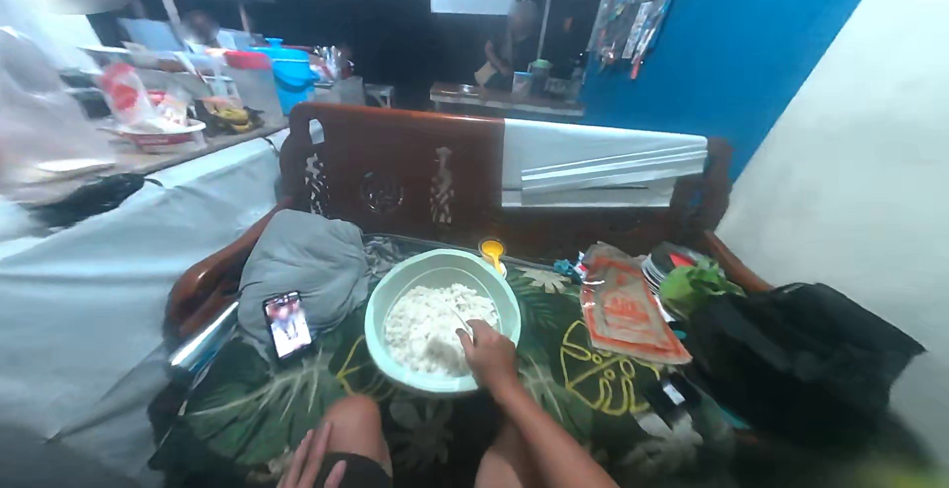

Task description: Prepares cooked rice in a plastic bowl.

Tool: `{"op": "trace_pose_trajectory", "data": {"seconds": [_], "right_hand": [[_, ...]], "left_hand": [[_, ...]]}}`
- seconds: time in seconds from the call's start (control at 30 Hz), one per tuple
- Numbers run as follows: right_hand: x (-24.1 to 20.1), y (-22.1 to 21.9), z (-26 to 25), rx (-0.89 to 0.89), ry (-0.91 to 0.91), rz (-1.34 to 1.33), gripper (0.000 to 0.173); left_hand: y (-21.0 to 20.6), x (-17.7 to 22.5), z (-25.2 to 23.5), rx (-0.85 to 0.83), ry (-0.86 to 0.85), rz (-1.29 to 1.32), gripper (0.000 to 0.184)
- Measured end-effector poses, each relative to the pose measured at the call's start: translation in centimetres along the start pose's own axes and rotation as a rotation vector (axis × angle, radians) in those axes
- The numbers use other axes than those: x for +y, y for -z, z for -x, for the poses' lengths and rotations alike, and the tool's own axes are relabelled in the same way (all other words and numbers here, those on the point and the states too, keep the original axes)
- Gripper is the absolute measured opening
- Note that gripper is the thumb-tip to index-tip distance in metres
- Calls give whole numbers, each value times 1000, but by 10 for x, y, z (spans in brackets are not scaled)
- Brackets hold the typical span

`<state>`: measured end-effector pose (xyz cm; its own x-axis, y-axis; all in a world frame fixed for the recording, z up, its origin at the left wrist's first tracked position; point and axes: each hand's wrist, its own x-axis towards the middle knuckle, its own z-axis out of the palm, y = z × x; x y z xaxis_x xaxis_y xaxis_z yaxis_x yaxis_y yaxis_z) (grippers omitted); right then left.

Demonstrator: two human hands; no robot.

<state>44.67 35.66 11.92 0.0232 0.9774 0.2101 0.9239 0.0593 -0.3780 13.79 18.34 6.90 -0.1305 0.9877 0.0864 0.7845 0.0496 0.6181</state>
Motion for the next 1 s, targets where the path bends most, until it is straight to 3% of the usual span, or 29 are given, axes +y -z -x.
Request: {"op": "trace_pose_trajectory", "data": {"seconds": [0.07,0.17,0.27,0.33,0.47,0.63,0.83,1.0], "right_hand": [[-1,0,-2,-16,-32,-1,54],[-2,2,-1,-61,-89,6,54],[-1,2,-1,-81,-136,13,54],[-3,3,-3,-88,-158,9,54],[-4,2,-4,-72,-182,6,54],[-14,-1,8,-90,-220,67,54],[-23,-13,61,32,-203,109,54],[-14,-26,121,222,-125,-52,39]], "left_hand": [[-10,-3,-11,148,-155,62,39],[-18,21,-31,255,-206,279,32],[-22,57,-63,94,54,682,59],[-30,72,-91,-13,238,773,73],[-43,91,-127,8,370,846,64],[-50,86,-135,6,427,910,54],[-45,76,-125,-27,255,652,72],[-39,84,-82,-16,135,604,68]]}}
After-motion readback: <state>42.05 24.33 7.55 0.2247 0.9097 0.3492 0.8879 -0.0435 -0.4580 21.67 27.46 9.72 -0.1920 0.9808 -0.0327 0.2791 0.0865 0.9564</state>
